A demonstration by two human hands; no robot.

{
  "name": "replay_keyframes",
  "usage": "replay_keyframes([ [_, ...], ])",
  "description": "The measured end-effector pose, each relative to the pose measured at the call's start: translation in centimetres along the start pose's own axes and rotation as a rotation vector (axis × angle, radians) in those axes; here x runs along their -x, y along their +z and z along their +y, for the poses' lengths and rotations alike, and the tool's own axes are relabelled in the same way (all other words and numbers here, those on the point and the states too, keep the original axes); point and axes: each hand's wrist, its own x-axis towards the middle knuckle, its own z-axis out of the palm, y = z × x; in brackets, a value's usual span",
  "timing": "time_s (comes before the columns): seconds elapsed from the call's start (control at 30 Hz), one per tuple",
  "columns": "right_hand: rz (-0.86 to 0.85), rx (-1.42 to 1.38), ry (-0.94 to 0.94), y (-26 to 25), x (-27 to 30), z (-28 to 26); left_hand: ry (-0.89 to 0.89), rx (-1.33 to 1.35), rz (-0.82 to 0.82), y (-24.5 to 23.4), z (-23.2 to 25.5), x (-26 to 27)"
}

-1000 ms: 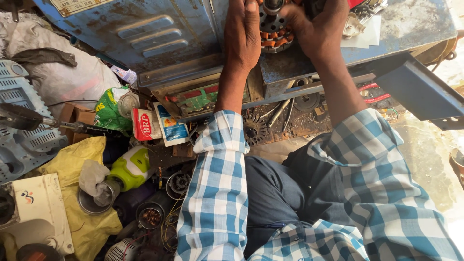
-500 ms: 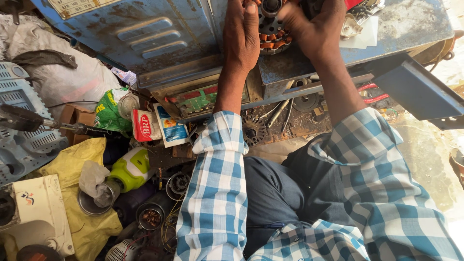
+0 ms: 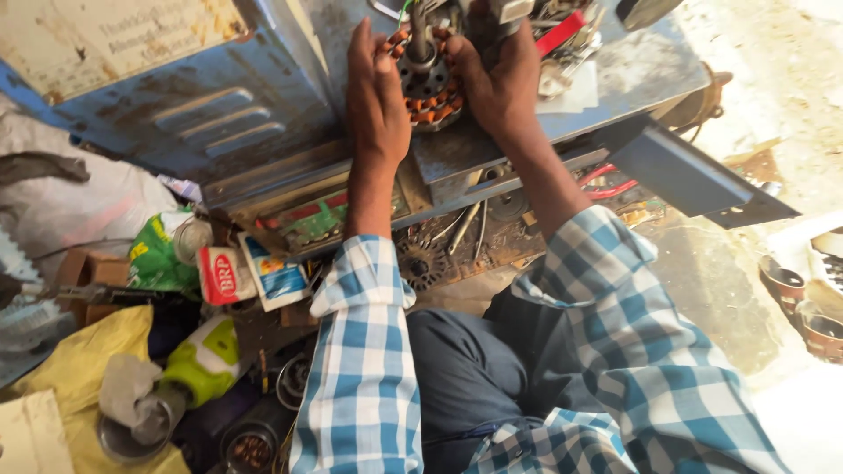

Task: The person repairs a fan motor stator by hand, rotating it on a winding machine to thread and manipulate copper wires. They then remove the stator and handle various components and wires on a cluttered workbench.

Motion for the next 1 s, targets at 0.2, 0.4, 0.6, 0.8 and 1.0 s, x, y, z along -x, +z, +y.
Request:
replay_keyframes([
  [0.2,-0.025,0.239,-0.109,0.1,-0.7,-3.1,-0.009,0.004,-0.025,-0.3,0.6,0.0],
  [0.4,0.065,0.083,0.114,-0.2,0.0,-0.6,0.014,0.009,-0.028,-0.2,0.7,0.1],
  [0.6,0.031,0.568,-0.036,-0.4,-0.3,-1.9,-0.008,0.006,-0.042,-0.2,1.0,0.1],
  [0.8,0.007,0.148,-0.124,0.6,-0.9,-3.2,-0.017,-0.059,-0.074,-0.1,0.4,0.2],
  [1.0,0.102,0.472,-0.105,0.1,-0.7,-1.5,0.009,-0.338,-0.141,-0.8,-2.2,0.6],
])
